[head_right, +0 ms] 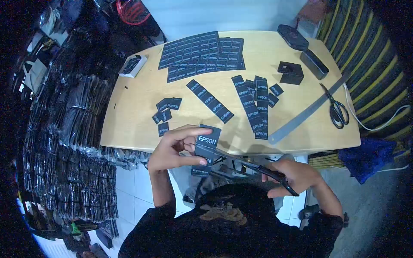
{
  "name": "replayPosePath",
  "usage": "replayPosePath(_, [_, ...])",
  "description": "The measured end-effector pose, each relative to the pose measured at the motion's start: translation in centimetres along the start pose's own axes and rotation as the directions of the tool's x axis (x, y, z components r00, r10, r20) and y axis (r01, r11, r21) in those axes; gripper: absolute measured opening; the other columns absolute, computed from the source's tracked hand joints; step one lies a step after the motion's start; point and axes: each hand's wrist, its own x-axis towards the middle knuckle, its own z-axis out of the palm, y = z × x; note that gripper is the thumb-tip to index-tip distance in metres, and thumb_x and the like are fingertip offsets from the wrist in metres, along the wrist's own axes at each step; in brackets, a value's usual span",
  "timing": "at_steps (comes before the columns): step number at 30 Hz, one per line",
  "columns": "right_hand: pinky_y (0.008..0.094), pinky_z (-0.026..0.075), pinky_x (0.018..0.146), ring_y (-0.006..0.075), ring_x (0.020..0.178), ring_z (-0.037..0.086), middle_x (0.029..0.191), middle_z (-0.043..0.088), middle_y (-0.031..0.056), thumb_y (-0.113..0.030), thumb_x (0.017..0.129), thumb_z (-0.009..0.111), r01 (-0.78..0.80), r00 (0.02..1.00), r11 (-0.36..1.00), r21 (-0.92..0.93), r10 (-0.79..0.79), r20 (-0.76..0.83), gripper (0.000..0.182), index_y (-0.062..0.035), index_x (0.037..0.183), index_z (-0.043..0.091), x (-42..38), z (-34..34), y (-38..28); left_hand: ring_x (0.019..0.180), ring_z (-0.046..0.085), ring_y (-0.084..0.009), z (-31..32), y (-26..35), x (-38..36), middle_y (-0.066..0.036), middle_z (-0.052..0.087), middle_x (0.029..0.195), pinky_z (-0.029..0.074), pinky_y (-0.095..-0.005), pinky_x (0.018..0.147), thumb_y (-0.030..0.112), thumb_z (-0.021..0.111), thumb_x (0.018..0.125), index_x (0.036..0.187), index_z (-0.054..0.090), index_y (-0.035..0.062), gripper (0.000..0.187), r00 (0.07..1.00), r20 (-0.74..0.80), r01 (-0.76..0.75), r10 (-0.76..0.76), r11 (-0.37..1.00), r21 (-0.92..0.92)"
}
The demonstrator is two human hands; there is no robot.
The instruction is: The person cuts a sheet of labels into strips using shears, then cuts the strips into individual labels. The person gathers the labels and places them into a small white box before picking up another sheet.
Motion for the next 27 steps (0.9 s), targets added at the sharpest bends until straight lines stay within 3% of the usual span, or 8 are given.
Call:
replayPosePath(6, [0.0326, 0.043, 0.053, 0.0198, 0.057, 0.056, 0.064, 0.055, 0.0053, -0.034, 0.07, 0.078, 0.041, 0.999, 0.999, -0.031, -0.04, 0.025, 0.041, -0.004, 0.09, 0.058, 0.35, -0.22, 0.01, 0.06, 0.051, 0.0, 0.11, 0.05, 0.38, 0.003, 0.061, 0.066, 0.04, -0.0153, 0.054, 0.004, 0.08, 0.066, 0.124, 0.056, 0.0093, 0.063, 0.996, 0.088, 0.013, -0.011, 1.0, -0.021])
replayPosePath(9, [0.0333, 0.043, 0.054, 0.0198, 0.058, 0.057, 0.065, 0.056, 0.0063, -0.033, 0.071, 0.078, 0.054, 0.999, 0.998, -0.037, -0.053, 0.012, 0.04, -0.004, 0.089, 0.058, 0.46, -0.17, -0.35, 0.066, 0.056, -0.0028, 0.17, 0.15, 0.57, -0.004, 0.067, 0.089, 0.047, -0.0166, 0.058, 0.004, 0.08, 0.066, 0.123, 0.057, 0.0096, 0.062, 0.993, 0.118, 0.0, 0.007, 0.998, -0.06])
replayPosePath(14, [0.0326, 0.044, 0.055, 0.0188, 0.061, 0.058, 0.066, 0.057, 0.006, -0.032, 0.071, 0.078, 0.034, 0.998, 0.999, -0.04, -0.032, 0.051, 0.038, -0.0042, 0.086, 0.058, 0.51, -0.31, -0.23, 0.066, 0.055, -0.003, 0.28, 0.16, 0.75, -0.004, 0.067, 0.092, 0.045, -0.0167, 0.056, 0.006, 0.081, 0.064, 0.122, 0.059, 0.0102, 0.062, 0.993, 0.11, -0.026, 0.029, 0.999, -0.024])
replayPosePath(17, [0.0326, 0.043, 0.054, 0.0187, 0.06, 0.057, 0.065, 0.057, 0.0056, -0.033, 0.072, 0.077, 0.017, 0.999, 1.0, -0.022, -0.017, 0.032, 0.038, -0.0041, 0.086, 0.057, 0.43, -0.27, -0.43, 0.085, 0.063, -0.0082, 0.01, 0.17, 0.62, -0.008, 0.065, 0.105, 0.05, -0.0183, 0.061, 0.001, 0.082, 0.06, 0.12, 0.059, 0.0057, 0.064, 0.988, 0.14, 0.074, -0.071, 0.997, -0.011])
replayPosePath(22, [0.0328, 0.043, 0.054, 0.0186, 0.06, 0.057, 0.065, 0.057, 0.0059, -0.035, 0.073, 0.076, 0.049, 0.999, 0.998, -0.032, -0.049, 0.024, 0.039, -0.0036, 0.087, 0.058, 0.52, -0.23, -0.26, 0.086, 0.061, -0.0075, -0.04, 0.29, 0.68, -0.01, 0.064, 0.107, 0.049, -0.0189, 0.062, 0.001, 0.082, 0.06, 0.119, 0.059, 0.0049, 0.064, 0.982, 0.158, 0.095, -0.099, 0.995, 0.028])
replayPosePath(24, [0.0329, 0.043, 0.053, 0.0185, 0.059, 0.057, 0.065, 0.057, 0.0061, -0.035, 0.073, 0.076, 0.032, 0.999, 0.999, -0.041, -0.031, 0.043, 0.039, -0.0035, 0.087, 0.058, 0.54, -0.22, -0.38, 0.086, 0.062, -0.0087, 0.26, 0.3, 0.89, -0.01, 0.064, 0.108, 0.05, -0.0197, 0.063, 0.001, 0.082, 0.06, 0.12, 0.059, 0.0046, 0.064, 0.988, 0.151, -0.012, 0.018, 0.999, -0.041])
replayPosePath(26, [0.0331, 0.042, 0.053, 0.0187, 0.058, 0.056, 0.065, 0.057, 0.0061, -0.034, 0.074, 0.076, 0.047, 0.999, 0.999, -0.02, -0.046, 0.029, 0.038, -0.0035, 0.086, 0.058, 0.59, -0.06, -0.23, 0.087, 0.064, -0.0111, 0.19, 0.01, 0.8, -0.01, 0.063, 0.109, 0.052, -0.0204, 0.064, 0.001, 0.082, 0.06, 0.12, 0.058, 0.0041, 0.064, 0.987, 0.16, -0.012, 0.021, 0.999, -0.053])
replayPosePath(27, [0.0331, 0.042, 0.053, 0.0187, 0.058, 0.056, 0.065, 0.057, 0.0061, -0.034, 0.074, 0.076, 0.046, 0.999, 0.999, -0.019, -0.046, 0.029, 0.038, -0.0035, 0.086, 0.058, 0.6, -0.04, -0.12, 0.076, 0.06, -0.0067, 0.15, -0.07, 0.71, -0.008, 0.065, 0.102, 0.047, -0.0184, 0.058, 0.004, 0.081, 0.063, 0.121, 0.058, 0.0073, 0.063, 0.986, 0.169, 0.001, 0.003, 1.0, -0.026])
